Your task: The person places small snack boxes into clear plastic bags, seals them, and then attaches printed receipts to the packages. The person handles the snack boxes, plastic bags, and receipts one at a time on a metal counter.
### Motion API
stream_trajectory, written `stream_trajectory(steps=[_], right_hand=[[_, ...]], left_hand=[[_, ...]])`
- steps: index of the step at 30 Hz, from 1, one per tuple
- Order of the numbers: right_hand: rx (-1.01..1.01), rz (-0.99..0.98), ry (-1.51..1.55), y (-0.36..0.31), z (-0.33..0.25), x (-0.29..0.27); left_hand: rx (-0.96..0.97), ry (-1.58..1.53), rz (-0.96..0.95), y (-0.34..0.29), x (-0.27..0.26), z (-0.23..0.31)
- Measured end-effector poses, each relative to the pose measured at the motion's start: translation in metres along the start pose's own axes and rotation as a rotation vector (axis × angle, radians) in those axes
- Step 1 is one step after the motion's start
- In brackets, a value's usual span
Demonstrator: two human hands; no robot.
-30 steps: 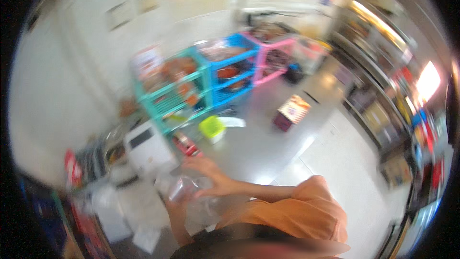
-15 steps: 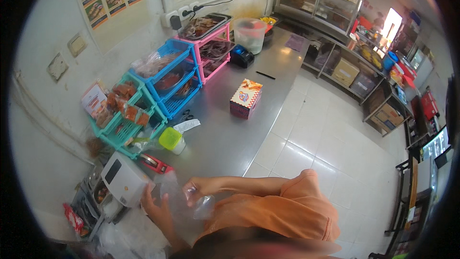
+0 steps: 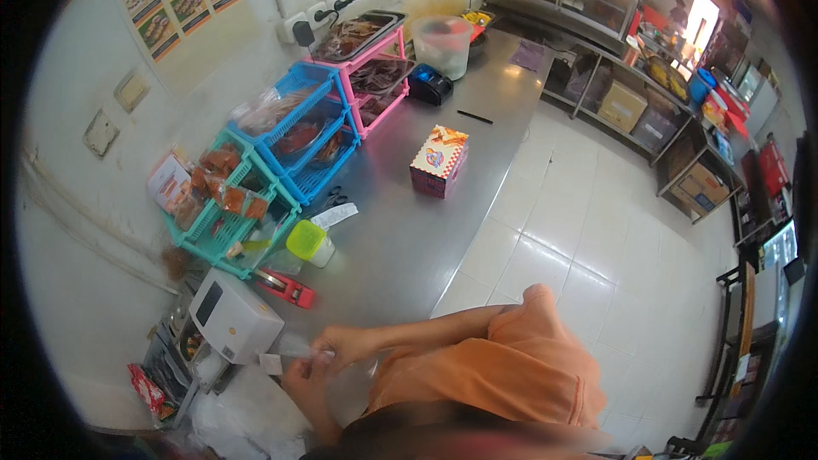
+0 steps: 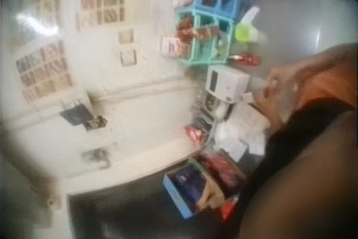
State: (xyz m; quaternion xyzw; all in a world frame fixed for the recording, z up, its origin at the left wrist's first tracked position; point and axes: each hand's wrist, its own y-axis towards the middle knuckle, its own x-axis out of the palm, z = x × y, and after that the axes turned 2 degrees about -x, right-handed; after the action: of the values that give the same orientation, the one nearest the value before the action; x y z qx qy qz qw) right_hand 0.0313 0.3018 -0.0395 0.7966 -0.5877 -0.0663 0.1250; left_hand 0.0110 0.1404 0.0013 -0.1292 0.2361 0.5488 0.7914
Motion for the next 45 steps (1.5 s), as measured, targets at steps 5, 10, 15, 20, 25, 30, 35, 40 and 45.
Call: stream_trajectory(steps=[5,10,15,20,25,30,35,40,45], right_hand=[[-0.097,0.368,-0.499,-0.004,-0.037,-0.04],[-0.095,0.789,-0.956,-0.011,-0.07,-0.1],[-0.086,0.728,-0.581,0.003,-0.048,-0.082],[0.13,0.019,0.062,0.007,-0.008,0.005],[0.491,-0.459,0.206,0.015,-0.017,0.055],[-0.309,-0.876,-0.23,0.045,-0.019,0.109],[-0.496,-1.005,-0.309,0.038,-0.042,0.169],[-0.618,-0.903,-0.337,0.017,-0.069,0.198],[-0.906,-0.832,-0.27,0.017,-0.088,0.203]], left_hand=[[0.09,0.39,0.468,-0.002,-0.03,-0.002],[0.043,0.341,0.785,-0.009,-0.082,-0.031],[-0.161,-0.002,0.313,-0.04,-0.084,-0.046],[-0.009,-0.335,-0.069,-0.081,-0.007,0.006],[-0.28,-0.189,0.498,-0.131,0.023,0.014],[-0.538,0.33,0.907,-0.202,0.0,0.025],[-0.581,0.866,1.327,-0.268,0.005,0.044],[-0.521,1.114,1.332,-0.292,0.017,0.056],[-0.656,1.168,1.672,-0.304,0.005,0.079]])
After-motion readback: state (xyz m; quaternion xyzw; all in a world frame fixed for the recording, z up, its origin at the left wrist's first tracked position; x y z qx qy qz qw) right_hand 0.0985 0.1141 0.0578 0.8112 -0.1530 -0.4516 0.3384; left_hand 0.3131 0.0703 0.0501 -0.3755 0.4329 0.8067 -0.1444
